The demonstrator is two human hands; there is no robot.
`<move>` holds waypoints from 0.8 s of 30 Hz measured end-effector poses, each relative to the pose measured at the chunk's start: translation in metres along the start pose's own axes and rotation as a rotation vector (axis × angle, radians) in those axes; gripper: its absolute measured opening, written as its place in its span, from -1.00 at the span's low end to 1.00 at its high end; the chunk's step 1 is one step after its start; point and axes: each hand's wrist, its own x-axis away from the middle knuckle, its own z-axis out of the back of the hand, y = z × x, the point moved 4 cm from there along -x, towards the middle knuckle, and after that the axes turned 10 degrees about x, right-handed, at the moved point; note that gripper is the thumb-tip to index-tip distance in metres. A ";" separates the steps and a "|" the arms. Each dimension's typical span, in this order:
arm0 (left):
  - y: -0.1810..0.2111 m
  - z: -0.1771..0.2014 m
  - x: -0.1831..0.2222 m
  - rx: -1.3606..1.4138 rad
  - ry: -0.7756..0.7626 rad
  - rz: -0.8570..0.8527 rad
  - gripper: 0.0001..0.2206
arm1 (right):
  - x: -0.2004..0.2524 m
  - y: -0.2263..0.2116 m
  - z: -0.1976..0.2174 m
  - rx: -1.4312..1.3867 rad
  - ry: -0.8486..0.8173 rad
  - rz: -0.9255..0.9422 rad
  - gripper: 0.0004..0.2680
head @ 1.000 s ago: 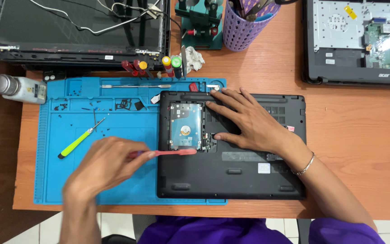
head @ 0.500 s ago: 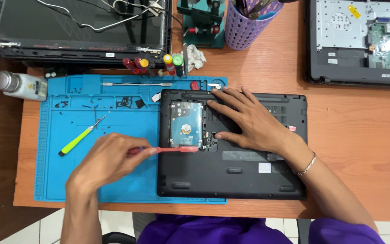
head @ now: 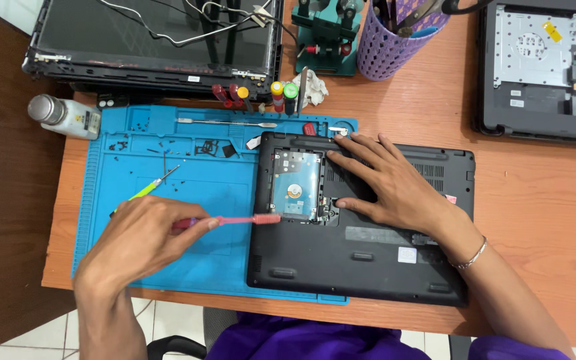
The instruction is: The person uses a pink-handled brush to clean the surfaces of a laptop hard drive and the interior of its chassis on a repair bench.
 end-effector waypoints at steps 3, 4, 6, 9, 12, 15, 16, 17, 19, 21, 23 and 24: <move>-0.004 -0.003 -0.007 -0.020 -0.034 0.122 -0.71 | -0.001 0.000 -0.001 0.002 -0.012 -0.007 -0.43; -0.005 -0.002 -0.008 -0.007 0.001 0.108 -0.71 | 0.000 0.000 -0.001 0.007 -0.011 -0.004 -0.43; -0.007 0.002 -0.010 0.016 0.074 0.081 -0.71 | -0.001 0.001 -0.001 0.017 -0.009 0.003 -0.43; -0.012 0.005 -0.009 0.041 0.053 0.084 -0.75 | 0.000 0.001 -0.001 0.012 -0.009 -0.001 -0.43; -0.012 0.004 -0.012 0.021 0.015 0.113 -0.75 | -0.001 0.001 -0.001 0.012 -0.011 0.002 -0.44; -0.007 0.007 -0.016 0.024 0.109 0.040 -0.73 | -0.001 0.000 -0.001 0.004 -0.009 -0.006 -0.43; -0.006 0.008 -0.016 0.023 0.113 0.037 -0.73 | -0.001 0.001 -0.001 0.005 -0.011 -0.004 -0.43; -0.005 0.008 -0.015 0.022 0.116 0.034 -0.72 | -0.001 0.001 -0.001 0.007 -0.013 -0.002 -0.43; -0.004 0.009 -0.012 0.011 0.068 0.043 -0.72 | -0.001 0.001 -0.001 0.003 -0.016 0.000 -0.43; -0.004 0.010 -0.010 -0.009 -0.034 0.058 -0.72 | -0.001 0.001 -0.002 0.000 -0.015 -0.004 -0.42; -0.004 0.010 -0.009 -0.032 -0.089 0.103 -0.71 | 0.000 0.001 -0.002 0.001 -0.010 0.000 -0.43; -0.004 0.011 -0.010 -0.044 -0.111 0.126 -0.71 | -0.001 0.001 -0.002 0.004 -0.004 0.006 -0.43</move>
